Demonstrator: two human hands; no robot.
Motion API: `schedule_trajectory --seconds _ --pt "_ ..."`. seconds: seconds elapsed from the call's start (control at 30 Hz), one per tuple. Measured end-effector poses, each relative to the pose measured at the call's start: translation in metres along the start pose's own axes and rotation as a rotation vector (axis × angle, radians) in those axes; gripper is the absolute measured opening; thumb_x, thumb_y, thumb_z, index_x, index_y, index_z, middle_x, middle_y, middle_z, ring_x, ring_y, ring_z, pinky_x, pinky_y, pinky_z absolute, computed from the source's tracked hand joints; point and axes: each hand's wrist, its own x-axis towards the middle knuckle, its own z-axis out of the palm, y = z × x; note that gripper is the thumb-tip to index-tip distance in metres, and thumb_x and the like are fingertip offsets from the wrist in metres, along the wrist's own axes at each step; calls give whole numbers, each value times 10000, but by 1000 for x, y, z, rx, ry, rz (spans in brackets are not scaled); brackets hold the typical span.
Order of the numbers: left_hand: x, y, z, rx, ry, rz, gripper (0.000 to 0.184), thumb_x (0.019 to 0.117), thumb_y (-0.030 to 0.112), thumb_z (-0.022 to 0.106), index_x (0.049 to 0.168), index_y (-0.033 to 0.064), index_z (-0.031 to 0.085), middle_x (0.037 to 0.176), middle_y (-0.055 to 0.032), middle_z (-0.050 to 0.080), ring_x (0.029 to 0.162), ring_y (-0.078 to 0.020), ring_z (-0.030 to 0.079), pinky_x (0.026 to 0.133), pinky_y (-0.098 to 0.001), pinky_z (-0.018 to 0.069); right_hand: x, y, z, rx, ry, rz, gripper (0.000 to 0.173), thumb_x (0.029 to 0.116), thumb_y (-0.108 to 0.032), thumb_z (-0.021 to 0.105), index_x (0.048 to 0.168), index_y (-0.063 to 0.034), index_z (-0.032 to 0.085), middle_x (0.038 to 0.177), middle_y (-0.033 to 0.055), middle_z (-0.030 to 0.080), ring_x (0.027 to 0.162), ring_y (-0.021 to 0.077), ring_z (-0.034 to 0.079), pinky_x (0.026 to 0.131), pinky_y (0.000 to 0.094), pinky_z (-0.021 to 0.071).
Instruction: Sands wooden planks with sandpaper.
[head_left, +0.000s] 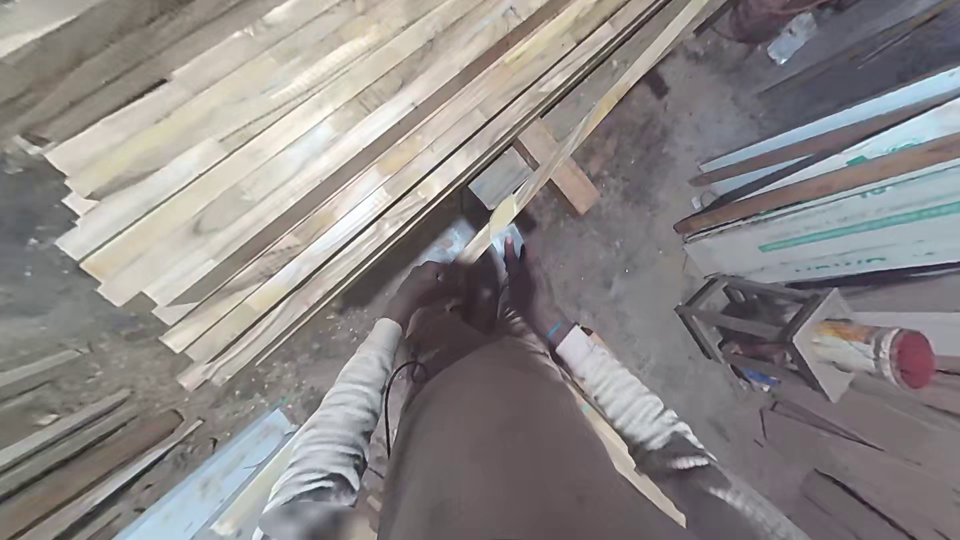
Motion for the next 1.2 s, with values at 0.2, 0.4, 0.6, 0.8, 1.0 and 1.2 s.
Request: schedule_trajectory --seconds 0.2,0.4,0.6,0.8,1.0,1.2 --pt "-19 29 30 75 168 -213 444 808 416 839 1037 60 702 1016 -218 698 993 -435 670 804 -674 528 36 -8 -43 -117 107 37 506 1072 -284 510 1540 -117 413 1338 312 535 1039 471 654 781 600 577" --pt "-18 24 26 53 210 -137 366 813 386 834 954 71 710 923 -176 704 904 -385 689 752 -633 552 14 -32 -15 -69 76 25 496 1069 -306 513 1503 -72 461 1349 302 537 1008 426 679 776 562 590" --pt "-16 18 30 9 223 -87 365 772 319 893 941 52 709 890 -191 698 861 -397 689 709 -634 547 -14 -40 11 -264 -183 7 650 1034 -224 575 1579 -4 297 1332 307 485 1002 388 662 790 464 590" --pt "-18 38 36 -13 246 -245 347 830 303 824 1047 60 705 1004 -211 708 967 -433 687 778 -668 536 14 -3 -66 -48 -295 -162 319 1049 -227 503 1236 -60 699 923 154 698 807 271 674 767 469 554" --pt "-23 60 58 13 433 -321 340 934 221 705 1223 49 655 1119 -232 688 1078 -467 635 937 -672 459 139 18 -163 -138 -421 -634 274 1051 -168 522 1219 -61 711 888 101 689 725 204 646 699 423 558" --pt "-26 88 79 10 715 -459 405 834 206 788 1223 136 697 1233 -263 628 1222 -550 510 1057 -812 264 201 -16 -130 -478 -591 -1363 504 853 -56 622 1251 -338 747 1315 82 649 1212 321 587 1006 629 408"
